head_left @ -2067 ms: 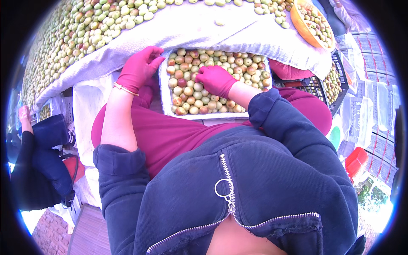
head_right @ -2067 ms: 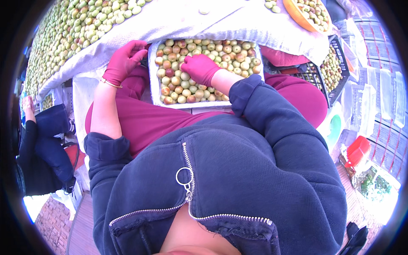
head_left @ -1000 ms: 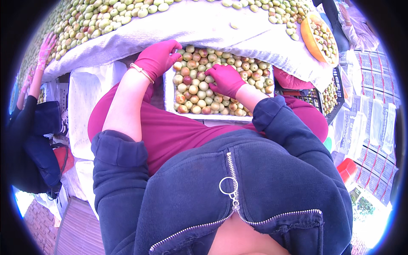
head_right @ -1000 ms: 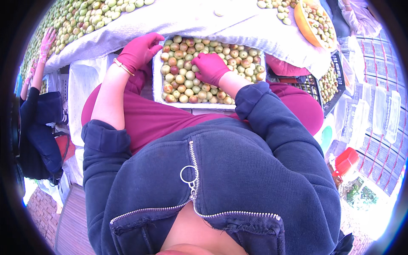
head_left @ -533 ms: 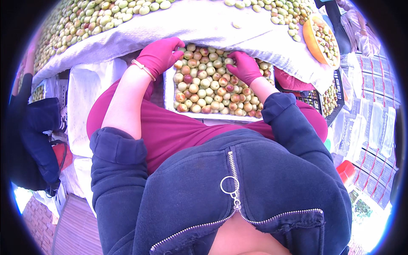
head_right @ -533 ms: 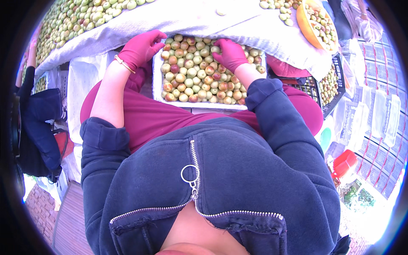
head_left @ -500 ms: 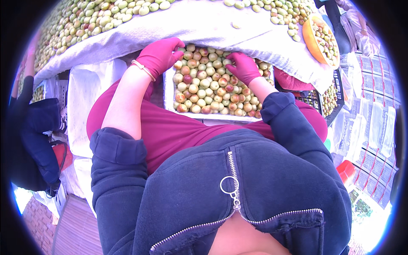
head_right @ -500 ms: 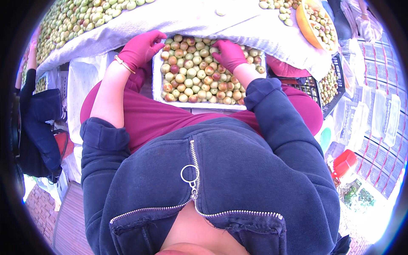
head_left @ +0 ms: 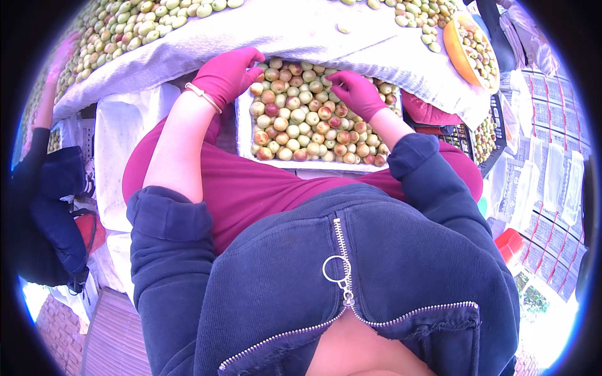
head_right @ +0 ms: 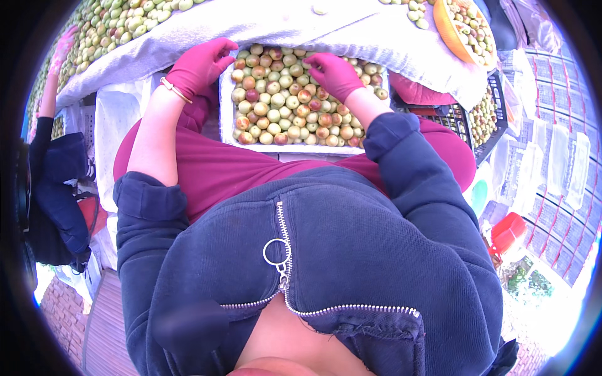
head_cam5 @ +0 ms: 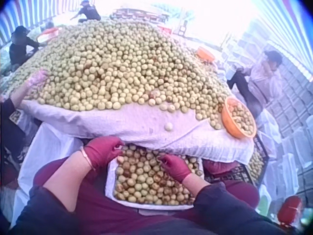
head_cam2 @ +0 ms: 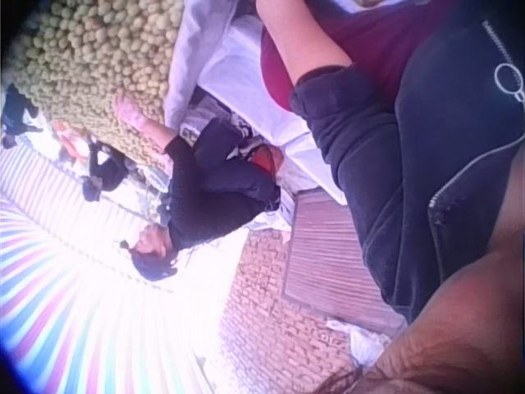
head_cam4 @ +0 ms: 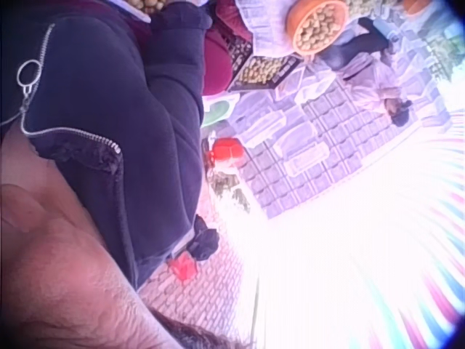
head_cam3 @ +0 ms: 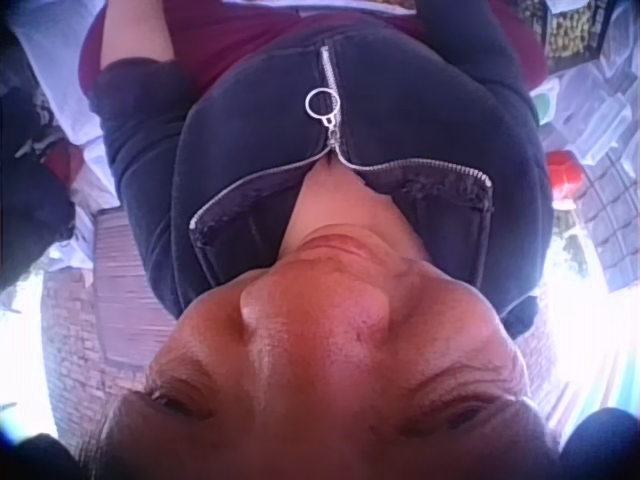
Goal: The person sorts green olives by hand, transferring them from a large pile into a white tray and occasionally into an orange basket. The person wears pink gloves and sits cross-legged on the floor while handling the olives.
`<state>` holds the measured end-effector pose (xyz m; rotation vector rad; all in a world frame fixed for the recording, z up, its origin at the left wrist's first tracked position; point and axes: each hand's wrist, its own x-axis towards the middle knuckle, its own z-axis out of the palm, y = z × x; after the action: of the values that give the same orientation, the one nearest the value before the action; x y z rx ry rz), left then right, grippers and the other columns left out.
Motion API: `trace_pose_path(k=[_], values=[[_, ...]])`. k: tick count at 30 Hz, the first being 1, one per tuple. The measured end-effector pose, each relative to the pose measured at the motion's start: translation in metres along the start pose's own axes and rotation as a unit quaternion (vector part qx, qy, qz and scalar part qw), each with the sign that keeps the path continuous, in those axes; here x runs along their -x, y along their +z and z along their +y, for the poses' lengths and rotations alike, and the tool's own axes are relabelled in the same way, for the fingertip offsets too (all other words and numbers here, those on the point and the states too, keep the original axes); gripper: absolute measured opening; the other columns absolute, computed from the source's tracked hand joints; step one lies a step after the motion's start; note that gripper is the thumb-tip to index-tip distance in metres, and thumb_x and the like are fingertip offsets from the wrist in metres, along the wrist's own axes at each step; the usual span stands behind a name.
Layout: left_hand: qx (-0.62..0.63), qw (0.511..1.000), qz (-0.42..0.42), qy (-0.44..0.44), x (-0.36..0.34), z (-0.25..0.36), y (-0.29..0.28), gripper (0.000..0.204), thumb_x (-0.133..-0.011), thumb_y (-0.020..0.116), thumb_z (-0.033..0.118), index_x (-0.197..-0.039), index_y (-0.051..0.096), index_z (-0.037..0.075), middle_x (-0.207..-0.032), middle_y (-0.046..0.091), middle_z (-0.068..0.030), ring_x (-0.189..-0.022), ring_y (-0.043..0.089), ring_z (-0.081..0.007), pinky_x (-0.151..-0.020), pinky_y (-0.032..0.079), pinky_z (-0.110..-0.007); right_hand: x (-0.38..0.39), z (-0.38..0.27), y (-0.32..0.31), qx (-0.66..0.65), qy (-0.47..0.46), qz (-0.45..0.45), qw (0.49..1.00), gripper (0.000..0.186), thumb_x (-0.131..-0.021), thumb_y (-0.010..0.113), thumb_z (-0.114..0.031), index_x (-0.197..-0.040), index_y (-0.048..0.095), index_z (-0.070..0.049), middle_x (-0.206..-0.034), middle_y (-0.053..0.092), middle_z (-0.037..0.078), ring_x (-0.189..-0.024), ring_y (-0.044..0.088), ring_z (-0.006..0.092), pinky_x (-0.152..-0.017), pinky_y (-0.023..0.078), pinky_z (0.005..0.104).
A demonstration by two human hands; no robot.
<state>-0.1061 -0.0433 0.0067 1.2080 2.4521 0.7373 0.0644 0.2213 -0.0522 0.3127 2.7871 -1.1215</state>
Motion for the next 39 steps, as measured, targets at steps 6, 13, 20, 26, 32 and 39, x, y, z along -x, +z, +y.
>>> trace_pose_path(k=[6,13,20,26,32,39], values=[[0.004,1.000,-0.003,-0.002,0.001,0.002,0.000,0.027,-0.086,0.064,0.018,-0.111,0.060,0.011,-0.081,0.065,-0.0097,-0.072,0.061,-0.0229,-0.068,0.049,-0.033,0.032,-0.023,0.013,0.195,-0.083,-0.082,0.974,0.029,-0.078,0.068,-0.026,-0.105,0.065,-0.018,-0.088,0.062,0.009,-0.079,0.063,0.0275,-0.070,0.050,0.0379],[0.004,1.000,-0.003,-0.002,0.005,-0.001,0.000,0.026,-0.087,0.063,0.018,-0.112,0.060,0.010,-0.085,0.066,-0.0095,-0.074,0.062,-0.0223,-0.071,0.050,-0.033,0.037,-0.035,0.017,0.125,-0.056,-0.063,0.989,0.024,-0.075,0.065,-0.017,-0.099,0.063,-0.014,-0.092,0.061,0.010,-0.084,0.062,0.0272,-0.072,0.051,0.0384],[-0.001,1.000,-0.008,0.001,0.002,-0.002,-0.002,0.027,-0.087,0.063,0.017,-0.113,0.060,0.010,-0.086,0.067,-0.0097,-0.076,0.063,-0.0239,-0.071,0.050,-0.033,0.045,-0.050,0.043,0.186,-0.205,-0.107,0.955,0.018,-0.076,0.061,-0.014,-0.094,0.064,-0.011,-0.095,0.060,0.009,-0.083,0.062,0.0276,-0.068,0.051,0.0397],[-0.008,1.000,-0.003,0.002,0.005,0.002,-0.004,0.027,-0.086,0.064,0.019,-0.112,0.060,0.010,-0.085,0.066,-0.0095,-0.074,0.063,-0.0221,-0.070,0.050,-0.032,0.054,-0.041,0.053,0.212,-0.274,-0.145,0.927,0.017,-0.079,0.058,-0.016,-0.094,0.065,-0.013,-0.093,0.059,0.008,-0.083,0.063,0.0263,-0.064,0.050,0.0397],[-0.006,1.000,-0.011,-0.007,0.001,0.002,-0.001,0.027,-0.086,0.064,0.018,-0.111,0.060,0.010,-0.085,0.066,-0.0098,-0.076,0.063,-0.0228,-0.070,0.050,-0.033,0.054,-0.041,0.050,0.172,-0.256,-0.161,0.937,0.021,-0.080,0.061,-0.019,-0.101,0.065,-0.016,-0.093,0.058,0.007,-0.085,0.062,0.0242,-0.066,0.050,0.0398],[0.004,1.000,-0.004,0.008,0.002,-0.003,0.000,0.027,-0.086,0.064,0.017,-0.112,0.060,0.010,-0.088,0.067,-0.0098,-0.077,0.063,-0.0224,-0.072,0.050,-0.032,0.041,-0.014,-0.005,0.000,-0.052,-0.033,0.998,0.025,-0.082,0.067,-0.022,-0.106,0.065,-0.015,-0.099,0.060,0.006,-0.082,0.064,0.0208,-0.073,0.052,0.0324]])
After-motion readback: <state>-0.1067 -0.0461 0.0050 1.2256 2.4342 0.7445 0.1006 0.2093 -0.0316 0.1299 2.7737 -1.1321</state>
